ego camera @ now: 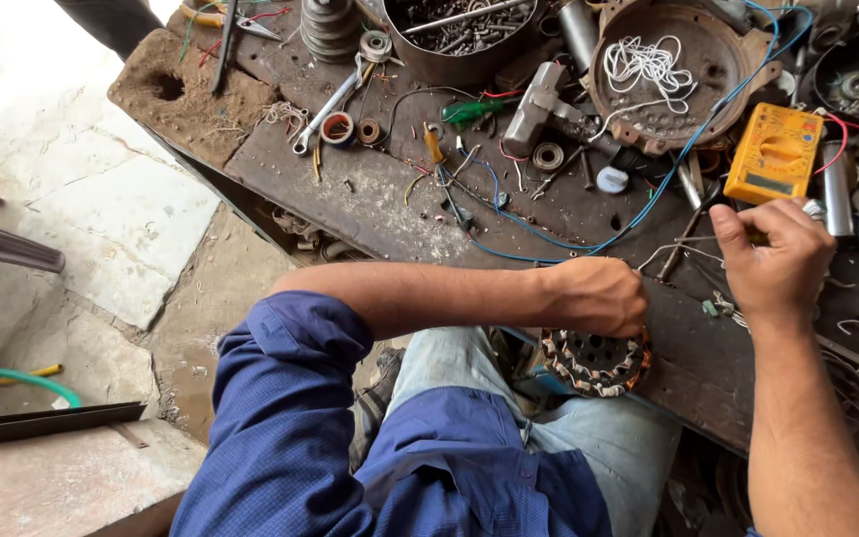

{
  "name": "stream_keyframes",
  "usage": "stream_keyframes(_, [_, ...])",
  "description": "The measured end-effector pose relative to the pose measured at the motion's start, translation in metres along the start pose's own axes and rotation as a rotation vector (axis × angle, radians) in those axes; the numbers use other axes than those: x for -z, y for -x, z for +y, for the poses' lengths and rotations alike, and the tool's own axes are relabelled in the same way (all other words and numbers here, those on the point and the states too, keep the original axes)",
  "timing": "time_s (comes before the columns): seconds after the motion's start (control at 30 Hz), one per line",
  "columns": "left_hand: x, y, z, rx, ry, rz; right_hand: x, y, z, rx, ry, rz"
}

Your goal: The person works on a circular electrical component, likely a motor stator, using a screwdriver to adjust or secure wires within the copper windings. They repeatedly probe and manipulate the wires and connections on the component while seated at a cluttered workbench.

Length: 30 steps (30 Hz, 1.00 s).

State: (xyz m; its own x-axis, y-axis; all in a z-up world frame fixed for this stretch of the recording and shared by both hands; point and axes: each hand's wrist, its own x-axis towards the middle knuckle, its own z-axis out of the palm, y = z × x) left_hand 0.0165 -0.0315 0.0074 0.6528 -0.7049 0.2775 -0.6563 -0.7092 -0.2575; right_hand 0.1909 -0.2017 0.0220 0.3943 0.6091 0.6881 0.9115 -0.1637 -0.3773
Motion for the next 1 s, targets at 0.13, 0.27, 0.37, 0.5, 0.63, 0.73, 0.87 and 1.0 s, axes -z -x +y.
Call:
stream_keyframes(0.13, [0.005,0.005,-0.009,0.060,0.066,-0.065,0.007,-0.011,-0.009,-0.001,0.002,0.020])
stream_keyframes(0.27, [0.002,0.015,-0.017,0.127,0.201,0.049,0.007,-0.008,-0.008,-0.002,0.006,0.032])
stream_keyframes(0.37, [0.000,0.026,-0.013,0.250,0.331,0.096,0.004,-0.005,-0.003,0.006,0.018,0.020])
stream_keyframes(0.5, [-0.001,0.027,-0.007,0.342,0.352,0.128,-0.001,-0.002,0.003,-0.001,0.030,0.006])
stream_keyframes(0.63, [0.000,0.030,-0.007,0.356,0.390,0.171,-0.004,0.000,0.007,0.009,0.050,-0.007])
stream_keyframes(0.73, [0.002,0.031,-0.009,0.335,0.368,0.147,-0.003,0.001,0.008,0.017,0.050,0.000])
stream_keyframes(0.87, [0.000,0.023,-0.028,0.278,0.361,0.199,0.000,0.001,0.011,-0.011,0.051,0.000])
stream_keyframes(1.0, [-0.003,0.011,-0.083,0.361,0.298,0.382,-0.002,-0.003,0.011,-0.039,0.045,-0.006])
